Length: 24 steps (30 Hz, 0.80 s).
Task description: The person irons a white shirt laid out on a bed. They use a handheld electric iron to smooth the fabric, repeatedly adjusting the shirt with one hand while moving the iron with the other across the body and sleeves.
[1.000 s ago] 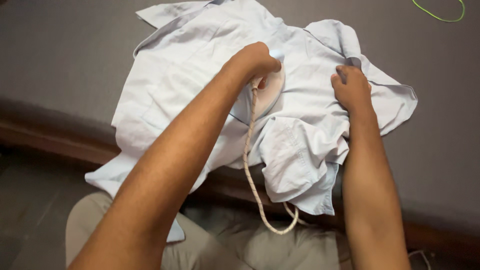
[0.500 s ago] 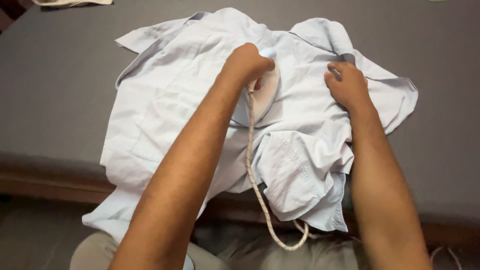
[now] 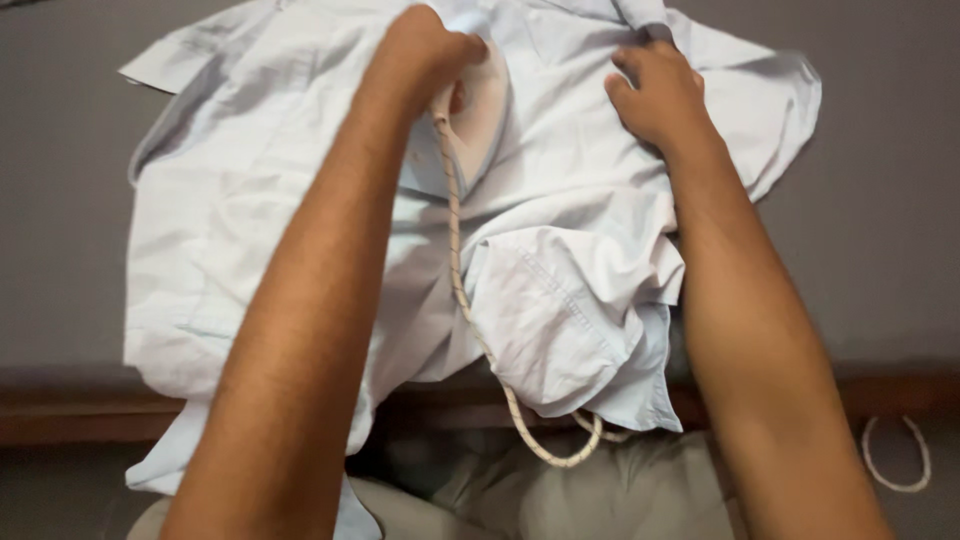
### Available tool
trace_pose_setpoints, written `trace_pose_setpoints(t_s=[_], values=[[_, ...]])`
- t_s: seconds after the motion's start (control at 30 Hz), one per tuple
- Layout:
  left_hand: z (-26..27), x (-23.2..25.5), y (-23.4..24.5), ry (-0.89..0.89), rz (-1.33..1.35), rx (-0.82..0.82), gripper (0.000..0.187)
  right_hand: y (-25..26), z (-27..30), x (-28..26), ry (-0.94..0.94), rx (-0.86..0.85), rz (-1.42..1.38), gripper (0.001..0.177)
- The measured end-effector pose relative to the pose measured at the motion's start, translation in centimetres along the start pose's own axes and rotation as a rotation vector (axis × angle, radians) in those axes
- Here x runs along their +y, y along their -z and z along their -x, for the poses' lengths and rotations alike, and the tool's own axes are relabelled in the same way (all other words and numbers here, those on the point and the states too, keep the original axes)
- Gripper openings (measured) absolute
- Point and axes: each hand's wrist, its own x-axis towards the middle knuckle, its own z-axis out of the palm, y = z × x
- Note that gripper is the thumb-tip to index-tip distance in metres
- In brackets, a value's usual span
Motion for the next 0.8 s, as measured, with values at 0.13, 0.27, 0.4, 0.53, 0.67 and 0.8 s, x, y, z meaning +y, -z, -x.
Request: trace_pose_setpoints(t_s=[0.13, 0.27, 0.4, 0.53, 0.67, 0.8], values=[[-0.7, 0.3, -0.2, 0.019, 0.011, -0.024, 0.022, -0.1, -0.1, -0.1, -0.026, -0.010, -0.005, 0.038], [-2.5, 0.4, -0.7, 0.081, 0.015, -0.059, 0.020, -0.8, -0.9, 0.0, -0.133, -0.109, -0.025, 0.039], [-2.8, 0.8, -0.4, 0.041, 0.036, -0.052, 0.017, 0.4, -0.8, -1.1, -0.100, -0.062, -0.006, 0.037], [-3.6, 0.7, -0.7, 0.006, 0.044, -0.062, 0.016, 0.3, -0.9, -1.0, -0.132, -0.095, -0.005, 0.038], [-4.5, 0.9, -0.8, 0.014, 0.002, -0.068, 0.020, -0.1, -1.1, -0.8, -0.105, -0.050, 0.027, 0.037], [-4.7, 1.2, -0.6, 0.064, -0.100, -0.087, 0.024, -0.3, -1.3, -0.8, -0.125, -0.027, 0.026, 0.035]])
